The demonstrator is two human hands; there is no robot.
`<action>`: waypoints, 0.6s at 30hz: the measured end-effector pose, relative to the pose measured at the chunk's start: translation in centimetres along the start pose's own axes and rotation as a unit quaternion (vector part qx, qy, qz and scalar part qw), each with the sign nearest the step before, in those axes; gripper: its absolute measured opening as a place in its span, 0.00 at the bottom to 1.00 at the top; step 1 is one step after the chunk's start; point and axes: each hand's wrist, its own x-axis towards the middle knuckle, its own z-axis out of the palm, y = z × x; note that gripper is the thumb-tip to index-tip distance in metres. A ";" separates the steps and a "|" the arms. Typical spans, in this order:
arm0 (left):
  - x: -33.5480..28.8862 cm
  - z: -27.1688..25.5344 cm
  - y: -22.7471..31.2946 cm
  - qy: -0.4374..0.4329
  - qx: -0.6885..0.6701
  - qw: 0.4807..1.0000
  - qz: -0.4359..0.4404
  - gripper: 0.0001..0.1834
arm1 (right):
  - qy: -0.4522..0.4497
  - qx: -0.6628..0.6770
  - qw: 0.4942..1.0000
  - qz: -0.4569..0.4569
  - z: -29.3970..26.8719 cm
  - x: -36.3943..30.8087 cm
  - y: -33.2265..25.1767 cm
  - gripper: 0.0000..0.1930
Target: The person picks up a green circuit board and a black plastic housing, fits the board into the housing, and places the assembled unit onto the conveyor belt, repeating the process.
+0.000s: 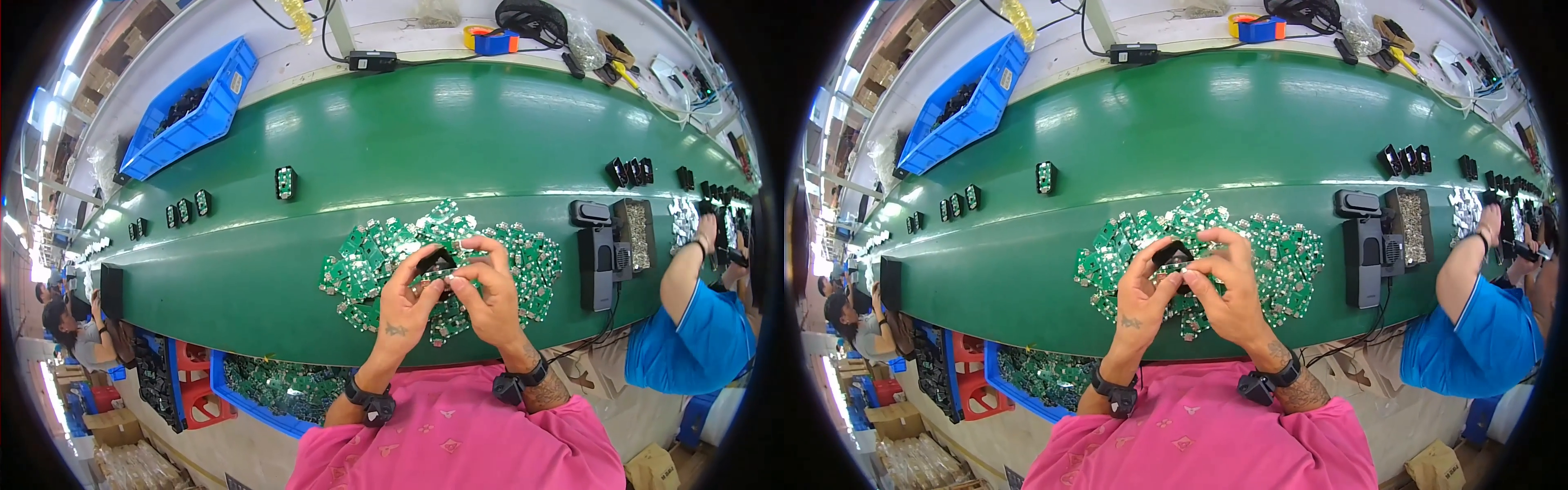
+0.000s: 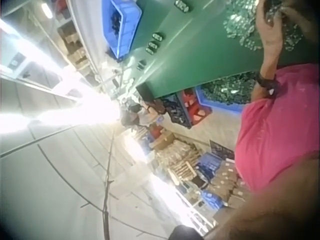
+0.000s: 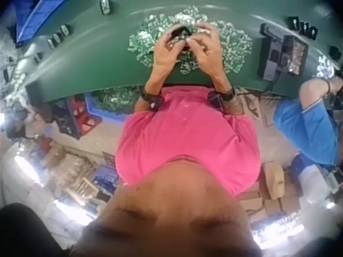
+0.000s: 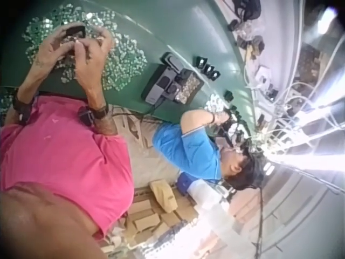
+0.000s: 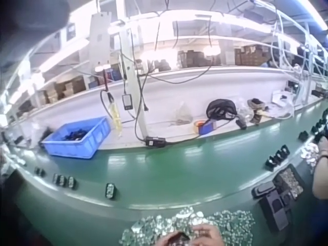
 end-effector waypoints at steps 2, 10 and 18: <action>-0.3 0.7 0.1 0.025 0.044 0.998 0.036 0.26 | 0.058 -0.162 0.981 -0.090 -0.1 -0.2 -0.7 0.04; -0.6 0.0 0.5 0.050 0.184 0.977 0.093 0.26 | -0.041 -0.147 0.984 -0.089 -0.8 0.7 -2.2 0.03; -1.3 0.0 1.2 0.035 0.182 0.975 0.119 0.26 | -0.099 -0.110 0.987 -0.055 -1.9 1.2 -3.4 0.02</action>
